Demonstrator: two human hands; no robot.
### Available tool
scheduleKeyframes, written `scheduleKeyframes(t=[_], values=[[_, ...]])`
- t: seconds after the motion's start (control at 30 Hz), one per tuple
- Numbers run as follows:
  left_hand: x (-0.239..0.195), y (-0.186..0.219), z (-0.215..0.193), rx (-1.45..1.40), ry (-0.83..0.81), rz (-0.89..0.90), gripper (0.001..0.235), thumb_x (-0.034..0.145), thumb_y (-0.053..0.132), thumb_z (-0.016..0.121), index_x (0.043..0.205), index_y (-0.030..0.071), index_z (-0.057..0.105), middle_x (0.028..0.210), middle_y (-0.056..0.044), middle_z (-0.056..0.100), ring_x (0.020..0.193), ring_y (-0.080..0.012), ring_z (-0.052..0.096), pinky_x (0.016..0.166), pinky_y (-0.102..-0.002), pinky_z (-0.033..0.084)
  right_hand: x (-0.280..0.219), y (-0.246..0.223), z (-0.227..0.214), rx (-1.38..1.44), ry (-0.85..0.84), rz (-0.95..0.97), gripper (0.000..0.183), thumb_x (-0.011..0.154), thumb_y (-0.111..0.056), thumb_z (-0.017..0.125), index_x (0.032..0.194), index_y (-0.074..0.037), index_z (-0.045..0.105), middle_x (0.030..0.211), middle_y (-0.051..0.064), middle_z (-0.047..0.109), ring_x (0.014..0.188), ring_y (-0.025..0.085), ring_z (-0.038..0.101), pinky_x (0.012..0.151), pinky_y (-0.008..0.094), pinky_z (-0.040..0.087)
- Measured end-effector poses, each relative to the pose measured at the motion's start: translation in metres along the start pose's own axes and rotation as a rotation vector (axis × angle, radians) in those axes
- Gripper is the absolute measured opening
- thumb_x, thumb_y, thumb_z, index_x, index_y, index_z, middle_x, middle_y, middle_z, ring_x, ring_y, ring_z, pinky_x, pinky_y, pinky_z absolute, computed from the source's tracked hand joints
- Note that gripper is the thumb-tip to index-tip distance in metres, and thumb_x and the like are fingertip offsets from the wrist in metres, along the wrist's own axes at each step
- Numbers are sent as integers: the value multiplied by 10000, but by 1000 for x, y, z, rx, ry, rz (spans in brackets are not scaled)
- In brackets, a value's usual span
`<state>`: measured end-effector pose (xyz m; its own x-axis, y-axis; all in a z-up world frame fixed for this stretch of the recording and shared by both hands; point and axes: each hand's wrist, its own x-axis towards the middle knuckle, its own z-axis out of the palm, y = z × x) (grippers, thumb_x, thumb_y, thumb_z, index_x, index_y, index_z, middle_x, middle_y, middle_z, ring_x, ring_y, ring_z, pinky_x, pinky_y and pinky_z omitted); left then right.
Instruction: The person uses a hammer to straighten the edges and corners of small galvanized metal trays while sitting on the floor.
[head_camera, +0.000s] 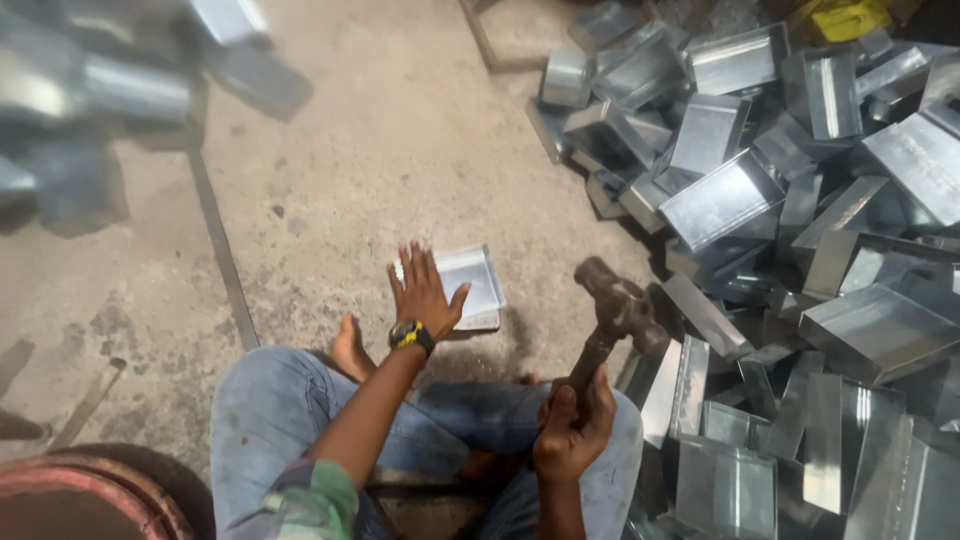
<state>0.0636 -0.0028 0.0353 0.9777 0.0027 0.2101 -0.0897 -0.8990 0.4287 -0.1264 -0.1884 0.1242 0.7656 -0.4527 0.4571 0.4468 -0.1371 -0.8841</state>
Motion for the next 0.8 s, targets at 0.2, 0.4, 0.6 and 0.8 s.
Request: scheduleKeyframes(t=[0.2, 0.4, 0.6, 0.8], values=[[33, -3, 18, 67, -147, 38, 934, 938, 627, 404, 1559, -58, 270, 1669, -244, 135, 1549, -410, 20, 1191, -660, -24, 11, 31, 28, -427, -163, -66, 442, 1077, -106, 580, 1514, -76, 523, 1088, 191, 697, 868, 214, 674, 743, 331, 578], [43, -11, 24, 35, -113, 77, 878, 949, 566, 415, 1559, -37, 228, 1668, -211, 113, 1543, -398, 11, 1155, -712, -40, 17, 49, 32, -707, -177, 403, 497, 970, -201, 590, 1464, -192, 541, 807, 171, 733, 701, 246, 719, 670, 387, 559], [18, -2, 19, 45, -191, 53, 940, 892, 507, 525, 1589, -24, 184, 1701, -200, 75, 1567, -414, -7, 1178, -715, -48, 8, 35, 27, -753, -233, 427, 493, 983, -208, 619, 1473, -196, 564, 767, 121, 701, 665, 177, 651, 647, 342, 525], [-32, 2, -2, 51, -264, 88, 1009, 794, 435, 579, 1587, -17, 148, 1703, -180, 33, 1566, -389, -35, 1170, -702, -62, 17, 12, 24, -384, -127, 307, 531, 1006, -177, 584, 1525, -83, 524, 738, 44, 580, 616, 91, 498, 559, 278, 441]])
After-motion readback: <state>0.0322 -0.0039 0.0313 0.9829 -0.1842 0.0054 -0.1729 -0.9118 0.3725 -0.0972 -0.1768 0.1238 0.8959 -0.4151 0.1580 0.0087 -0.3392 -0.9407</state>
